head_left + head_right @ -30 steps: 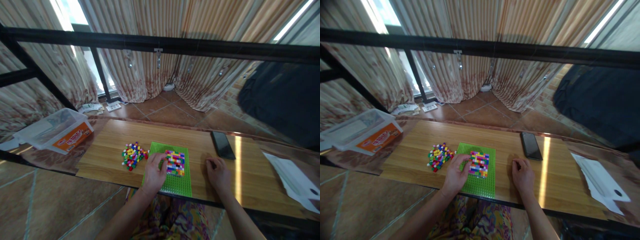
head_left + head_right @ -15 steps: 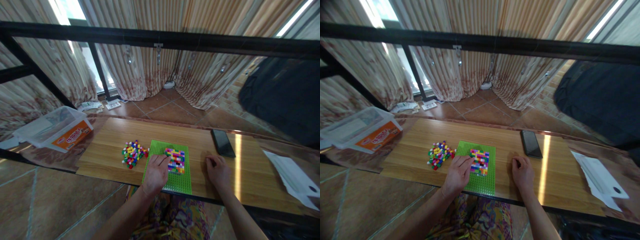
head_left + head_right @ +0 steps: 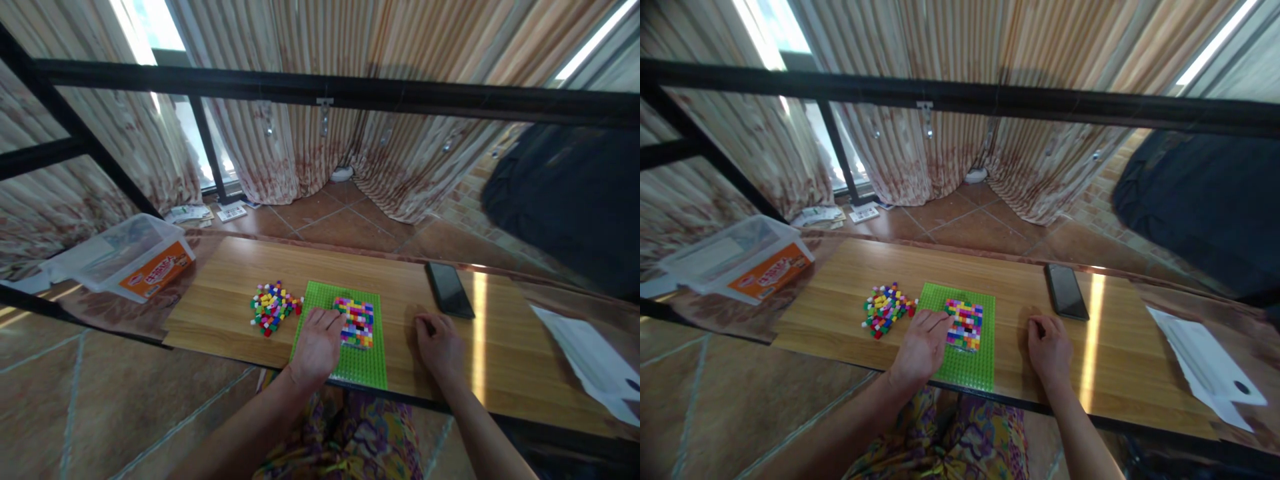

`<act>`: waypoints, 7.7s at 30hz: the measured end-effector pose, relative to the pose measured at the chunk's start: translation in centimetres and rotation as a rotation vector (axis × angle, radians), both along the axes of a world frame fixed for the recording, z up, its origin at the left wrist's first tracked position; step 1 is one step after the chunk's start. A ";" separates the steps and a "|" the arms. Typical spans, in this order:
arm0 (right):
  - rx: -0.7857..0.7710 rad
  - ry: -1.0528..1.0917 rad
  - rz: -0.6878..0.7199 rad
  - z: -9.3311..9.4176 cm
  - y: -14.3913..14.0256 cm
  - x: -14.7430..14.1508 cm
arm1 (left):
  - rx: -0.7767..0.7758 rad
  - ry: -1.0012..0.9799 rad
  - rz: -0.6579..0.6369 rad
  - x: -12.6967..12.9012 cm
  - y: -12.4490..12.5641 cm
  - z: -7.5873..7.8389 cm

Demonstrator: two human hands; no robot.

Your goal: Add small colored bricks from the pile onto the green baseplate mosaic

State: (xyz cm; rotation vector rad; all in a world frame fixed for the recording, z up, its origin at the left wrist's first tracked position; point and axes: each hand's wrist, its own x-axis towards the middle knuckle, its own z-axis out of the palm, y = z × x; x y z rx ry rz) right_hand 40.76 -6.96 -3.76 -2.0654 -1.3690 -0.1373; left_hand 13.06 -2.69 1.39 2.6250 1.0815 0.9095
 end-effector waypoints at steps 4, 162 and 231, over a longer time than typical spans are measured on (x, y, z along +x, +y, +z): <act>0.005 -0.009 0.012 0.1 -0.1 0.0 | -0.061 -0.060 0.076 -0.5 -0.6 0.0; 0.001 0.009 0.019 0.3 0.0 -0.1 | -0.925 -0.711 0.223 -1.8 1.7 0.7; -0.018 -0.020 0.029 0.0 0.0 0.1 | -0.641 -0.463 0.304 1.7 -2.3 -1.3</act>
